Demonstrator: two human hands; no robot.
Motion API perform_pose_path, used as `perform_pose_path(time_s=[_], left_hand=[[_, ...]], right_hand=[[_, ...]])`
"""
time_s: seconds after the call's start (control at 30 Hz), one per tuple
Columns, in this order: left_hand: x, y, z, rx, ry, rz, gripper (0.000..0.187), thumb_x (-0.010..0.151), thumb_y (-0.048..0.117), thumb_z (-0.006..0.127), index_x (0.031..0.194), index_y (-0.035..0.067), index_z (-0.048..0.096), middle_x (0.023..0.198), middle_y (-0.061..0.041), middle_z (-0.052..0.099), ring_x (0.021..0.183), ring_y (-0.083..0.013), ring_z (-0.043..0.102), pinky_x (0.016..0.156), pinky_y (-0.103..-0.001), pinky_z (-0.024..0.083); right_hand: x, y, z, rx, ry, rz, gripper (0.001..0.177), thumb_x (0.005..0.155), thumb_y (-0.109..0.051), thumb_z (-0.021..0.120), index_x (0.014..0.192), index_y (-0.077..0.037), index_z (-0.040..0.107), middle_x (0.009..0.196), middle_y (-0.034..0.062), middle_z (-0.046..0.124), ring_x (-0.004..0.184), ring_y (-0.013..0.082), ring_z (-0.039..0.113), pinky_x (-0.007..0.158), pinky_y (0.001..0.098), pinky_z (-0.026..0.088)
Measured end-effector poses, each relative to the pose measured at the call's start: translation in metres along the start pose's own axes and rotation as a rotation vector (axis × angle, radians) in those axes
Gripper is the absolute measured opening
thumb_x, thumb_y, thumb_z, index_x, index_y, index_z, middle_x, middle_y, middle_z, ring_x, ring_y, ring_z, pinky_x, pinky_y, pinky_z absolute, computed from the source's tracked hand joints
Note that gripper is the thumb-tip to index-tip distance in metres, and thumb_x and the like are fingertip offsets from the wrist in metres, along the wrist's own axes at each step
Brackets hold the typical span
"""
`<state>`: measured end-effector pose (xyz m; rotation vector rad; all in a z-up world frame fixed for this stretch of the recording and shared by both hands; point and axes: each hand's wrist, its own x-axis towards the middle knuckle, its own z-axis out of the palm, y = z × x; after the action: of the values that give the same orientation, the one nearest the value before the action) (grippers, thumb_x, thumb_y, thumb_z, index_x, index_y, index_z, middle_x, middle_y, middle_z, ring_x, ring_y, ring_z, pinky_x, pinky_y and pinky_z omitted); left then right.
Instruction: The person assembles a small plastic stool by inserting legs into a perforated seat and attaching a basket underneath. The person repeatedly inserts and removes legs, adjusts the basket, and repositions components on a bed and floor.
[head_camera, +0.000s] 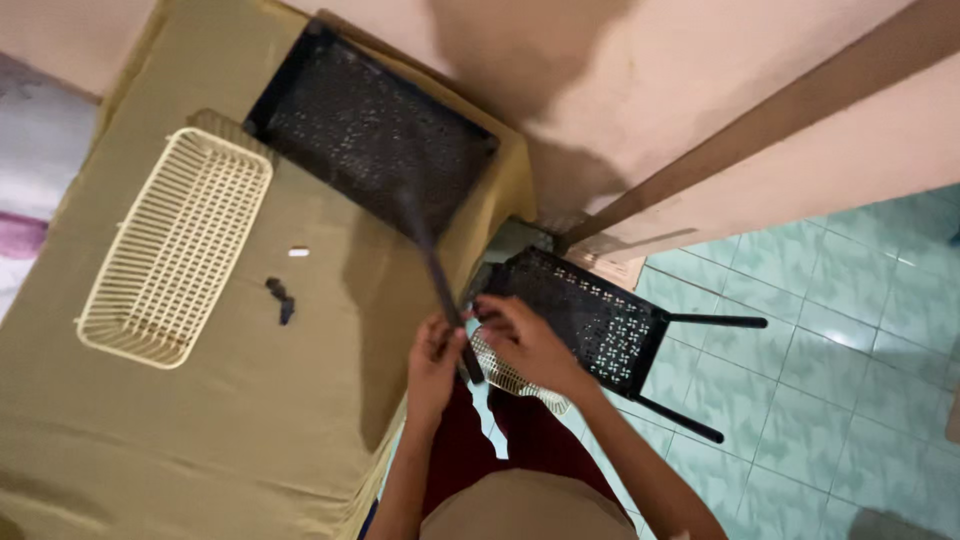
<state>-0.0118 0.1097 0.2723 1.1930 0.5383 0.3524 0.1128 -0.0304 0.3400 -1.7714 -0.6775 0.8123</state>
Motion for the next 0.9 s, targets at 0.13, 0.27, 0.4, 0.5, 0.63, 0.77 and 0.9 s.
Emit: perform_pose_path(time_s=[0.13, 0.27, 0.4, 0.5, 0.63, 0.77, 0.9], left_hand=[[0.025, -0.012, -0.052, 0.039, 0.215, -0.018, 0.041, 0.099, 0.009, 0.065, 0.136, -0.003, 0.054, 0.119, -0.011, 0.069, 0.106, -0.0158, 0.066, 0.090, -0.032, 0.055], [0.066, -0.032, -0.093, 0.111, 0.272, 0.032, 0.040, 0.097, 0.013, 0.070, 0.130, -0.007, 0.058, 0.110, -0.010, 0.071, 0.100, -0.0167, 0.069, 0.086, -0.032, 0.057], [0.119, -0.043, -0.128, 0.406, 0.285, 0.125, 0.045, 0.097, 0.017, 0.075, 0.131, -0.008, 0.057, 0.102, -0.009, 0.071, 0.090, -0.0167, 0.066, 0.079, -0.032, 0.056], [0.149, -0.050, -0.135, 0.417, 0.303, 0.074, 0.051, 0.094, 0.019, 0.078, 0.132, -0.007, 0.055, 0.101, -0.010, 0.068, 0.084, -0.0182, 0.067, 0.071, -0.031, 0.058], [0.165, -0.053, -0.138, 0.423, 0.287, 0.130, 0.063, 0.088, 0.018, 0.081, 0.138, -0.005, 0.049, 0.117, -0.014, 0.059, 0.086, -0.0198, 0.067, 0.067, -0.029, 0.061], [0.164, -0.044, -0.140, 0.683, 0.309, 0.203, 0.067, 0.086, 0.020, 0.086, 0.137, -0.004, 0.051, 0.128, -0.018, 0.051, 0.092, -0.0229, 0.067, 0.070, -0.029, 0.062], [0.152, -0.025, -0.130, 0.642, 0.357, 0.331, 0.057, 0.092, 0.016, 0.081, 0.136, -0.003, 0.051, 0.126, -0.016, 0.052, 0.103, -0.0236, 0.057, 0.074, -0.031, 0.055]], right_hand=[[0.010, -0.016, 0.053, -0.179, -0.003, 0.038, 0.057, 0.087, -0.020, 0.078, 0.138, -0.006, 0.057, 0.124, 0.0132, 0.069, 0.100, 0.0227, 0.074, 0.081, 0.0356, 0.059], [0.043, -0.010, 0.088, -0.228, 0.099, -0.116, 0.044, 0.086, -0.013, 0.077, 0.128, -0.007, 0.067, 0.113, 0.0143, 0.073, 0.093, 0.0253, 0.075, 0.078, 0.0373, 0.060], [0.077, 0.002, 0.108, -0.340, 0.219, -0.183, 0.040, 0.086, -0.009, 0.077, 0.125, -0.008, 0.069, 0.106, 0.0162, 0.073, 0.090, 0.0316, 0.073, 0.079, 0.0400, 0.058], [0.093, 0.012, 0.114, -0.344, 0.270, -0.169, 0.038, 0.088, -0.008, 0.072, 0.126, -0.011, 0.070, 0.105, 0.0154, 0.073, 0.088, 0.0326, 0.073, 0.079, 0.0406, 0.058], [0.109, 0.022, 0.121, -0.453, 0.356, -0.175, 0.029, 0.088, -0.013, 0.073, 0.117, -0.013, 0.072, 0.104, 0.0134, 0.075, 0.088, 0.0351, 0.073, 0.077, 0.0418, 0.059], [0.111, 0.023, 0.121, -0.457, 0.316, -0.137, 0.029, 0.090, -0.015, 0.071, 0.119, -0.014, 0.071, 0.117, 0.0121, 0.072, 0.100, 0.0348, 0.070, 0.086, 0.0437, 0.057], [0.095, 0.004, 0.114, -0.434, 0.312, -0.147, 0.030, 0.091, -0.016, 0.069, 0.121, -0.014, 0.070, 0.127, 0.0140, 0.065, 0.111, 0.0347, 0.065, 0.092, 0.0432, 0.055]])
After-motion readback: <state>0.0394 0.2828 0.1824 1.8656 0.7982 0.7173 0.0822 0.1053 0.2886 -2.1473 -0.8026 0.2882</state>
